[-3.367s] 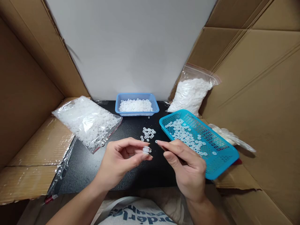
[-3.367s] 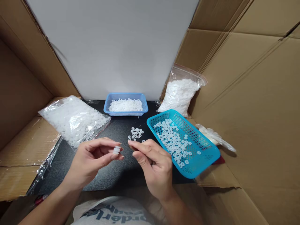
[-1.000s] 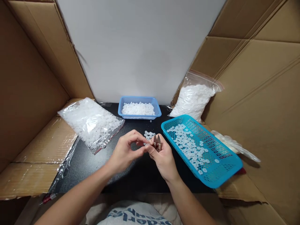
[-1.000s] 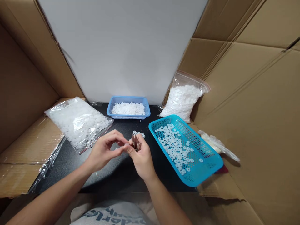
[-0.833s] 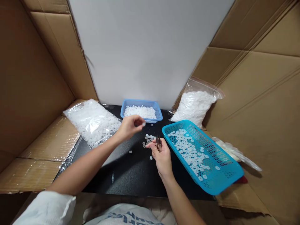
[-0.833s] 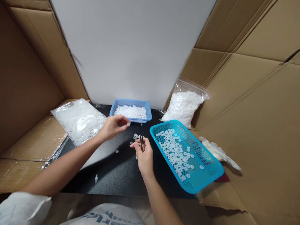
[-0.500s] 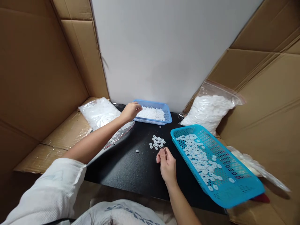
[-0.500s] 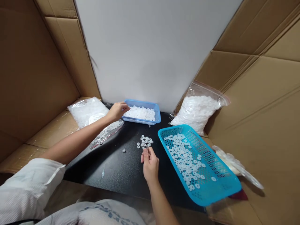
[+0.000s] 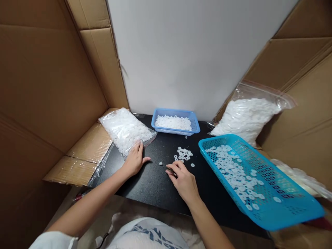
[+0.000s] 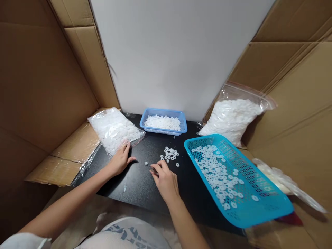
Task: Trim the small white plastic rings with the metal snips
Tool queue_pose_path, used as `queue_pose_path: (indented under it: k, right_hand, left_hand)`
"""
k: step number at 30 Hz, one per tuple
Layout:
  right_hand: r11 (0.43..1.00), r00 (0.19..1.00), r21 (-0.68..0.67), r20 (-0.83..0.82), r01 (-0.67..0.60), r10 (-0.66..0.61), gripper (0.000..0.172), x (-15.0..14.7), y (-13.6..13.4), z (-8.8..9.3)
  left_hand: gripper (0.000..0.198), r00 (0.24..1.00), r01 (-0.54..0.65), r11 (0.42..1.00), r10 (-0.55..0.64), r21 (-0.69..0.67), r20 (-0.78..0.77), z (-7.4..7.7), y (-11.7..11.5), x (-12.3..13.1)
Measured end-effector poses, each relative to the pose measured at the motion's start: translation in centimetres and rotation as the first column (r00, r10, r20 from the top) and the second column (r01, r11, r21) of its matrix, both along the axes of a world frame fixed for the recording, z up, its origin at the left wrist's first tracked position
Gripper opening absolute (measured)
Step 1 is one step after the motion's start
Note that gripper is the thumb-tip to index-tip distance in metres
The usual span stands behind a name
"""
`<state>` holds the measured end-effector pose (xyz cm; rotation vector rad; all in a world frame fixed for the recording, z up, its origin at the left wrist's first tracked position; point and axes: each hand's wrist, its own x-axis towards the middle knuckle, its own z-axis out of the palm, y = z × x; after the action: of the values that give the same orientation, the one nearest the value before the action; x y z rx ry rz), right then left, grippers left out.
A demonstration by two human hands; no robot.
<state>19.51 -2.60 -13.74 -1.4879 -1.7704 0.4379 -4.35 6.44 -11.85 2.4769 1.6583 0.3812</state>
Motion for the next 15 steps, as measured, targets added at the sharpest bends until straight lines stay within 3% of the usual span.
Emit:
queue_pose_path:
  k: [3,7,11,15]
  right_hand:
    - [0.997,0.99,-0.051,0.133,0.058,-0.051,0.027,-0.1,0.2,-0.1]
    - [0.977,0.954,-0.085,0.246,0.196,-0.17,0.039,0.4,0.8,0.1]
    - [0.95,0.919,-0.096,0.298,0.297,-0.257,0.037,1.1,1.2,0.7]
    - [0.956,0.917,-0.098,0.324,0.276,-0.231,0.032,0.9,1.3,1.3]
  left_hand:
    - [0.079,0.994,-0.103,0.994,0.104,0.044,-0.039,0.1,2.4,1.3]
    - [0.062,0.966,-0.239,0.966,0.247,0.102,-0.07,1.4,4.9,2.8]
    - [0.054,0.942,-0.313,0.941,0.325,0.124,-0.087,2.6,6.9,3.9]
    - [0.051,0.934,-0.325,0.928,0.346,0.183,-0.092,3.5,8.0,4.5]
